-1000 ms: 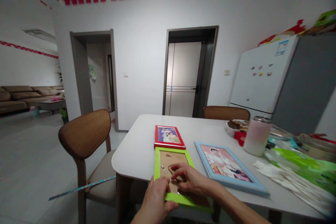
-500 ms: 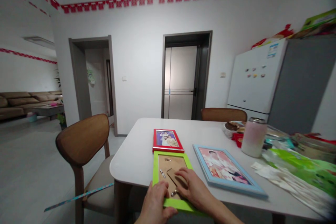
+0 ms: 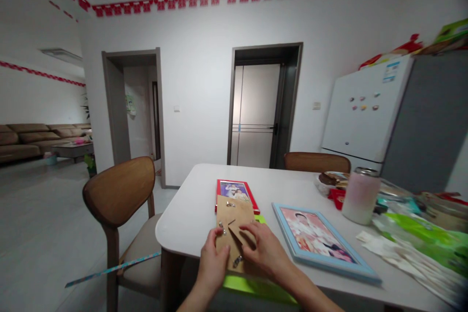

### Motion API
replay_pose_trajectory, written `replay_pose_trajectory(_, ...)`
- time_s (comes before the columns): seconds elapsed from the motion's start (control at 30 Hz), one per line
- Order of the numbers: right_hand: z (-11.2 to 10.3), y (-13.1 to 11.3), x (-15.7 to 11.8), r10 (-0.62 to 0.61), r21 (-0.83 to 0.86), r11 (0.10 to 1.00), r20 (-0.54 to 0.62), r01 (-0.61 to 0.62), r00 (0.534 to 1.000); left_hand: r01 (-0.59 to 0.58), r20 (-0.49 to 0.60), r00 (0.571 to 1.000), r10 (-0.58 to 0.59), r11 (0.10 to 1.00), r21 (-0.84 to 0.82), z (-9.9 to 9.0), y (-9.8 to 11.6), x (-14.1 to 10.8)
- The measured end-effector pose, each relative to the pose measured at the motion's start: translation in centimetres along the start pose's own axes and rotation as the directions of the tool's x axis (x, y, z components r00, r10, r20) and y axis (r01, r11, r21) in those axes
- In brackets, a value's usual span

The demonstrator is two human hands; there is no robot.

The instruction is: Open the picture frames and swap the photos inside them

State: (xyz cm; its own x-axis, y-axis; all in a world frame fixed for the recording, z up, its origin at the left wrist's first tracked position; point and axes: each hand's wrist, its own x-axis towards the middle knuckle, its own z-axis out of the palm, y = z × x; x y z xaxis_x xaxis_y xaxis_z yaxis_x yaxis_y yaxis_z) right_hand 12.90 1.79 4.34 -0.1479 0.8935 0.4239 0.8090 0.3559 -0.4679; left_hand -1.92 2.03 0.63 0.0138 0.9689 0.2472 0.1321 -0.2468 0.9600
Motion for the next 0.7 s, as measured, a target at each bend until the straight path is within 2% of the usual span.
replay_pose_trajectory(0.07,0.0,-1.0,0.3,-0.019,0.052,0.999,0.010,0.018,1.000,0.058,-0.034,0.998,-0.061,0.993,-0.102,-1.1,-0.2,1.0)
replay_pose_trajectory(0.17,-0.3,-0.6,0.4,0.005,0.086,0.996,0.026,-0.007,1.000,0.119,-0.052,0.991,-0.126,0.986,-0.117,-4.1,-0.8,2.1)
replay_pose_trajectory(0.27,-0.8,2.1,-0.2,0.109,-0.037,0.994,0.044,-0.107,0.993,0.165,-0.099,0.980,-0.174,0.982,-0.092,-7.5,-1.7,2.8)
replay_pose_trajectory(0.37,-1.0,5.2,-1.1,0.220,-0.200,0.959,0.075,-0.201,0.973,0.195,-0.142,0.970,-0.198,0.980,-0.031,-9.9,-2.5,3.2)
replay_pose_trajectory(0.43,-0.8,6.4,-1.6,0.265,-0.266,0.936,0.101,-0.231,0.959,0.211,-0.160,0.966,-0.202,0.977,0.035,-10.7,-2.9,3.4)
replay_pose_trajectory(0.53,-0.4,6.7,-1.9,0.296,-0.296,0.922,0.127,-0.249,0.947,0.220,-0.201,0.962,-0.183,0.959,0.178,-11.2,-3.4,3.5)
replay_pose_trajectory(0.7,-0.4,6.5,-1.6,0.336,-0.221,0.923,0.060,-0.316,0.940,0.161,-0.275,0.960,-0.040,0.888,0.432,-11.4,-3.7,3.1)
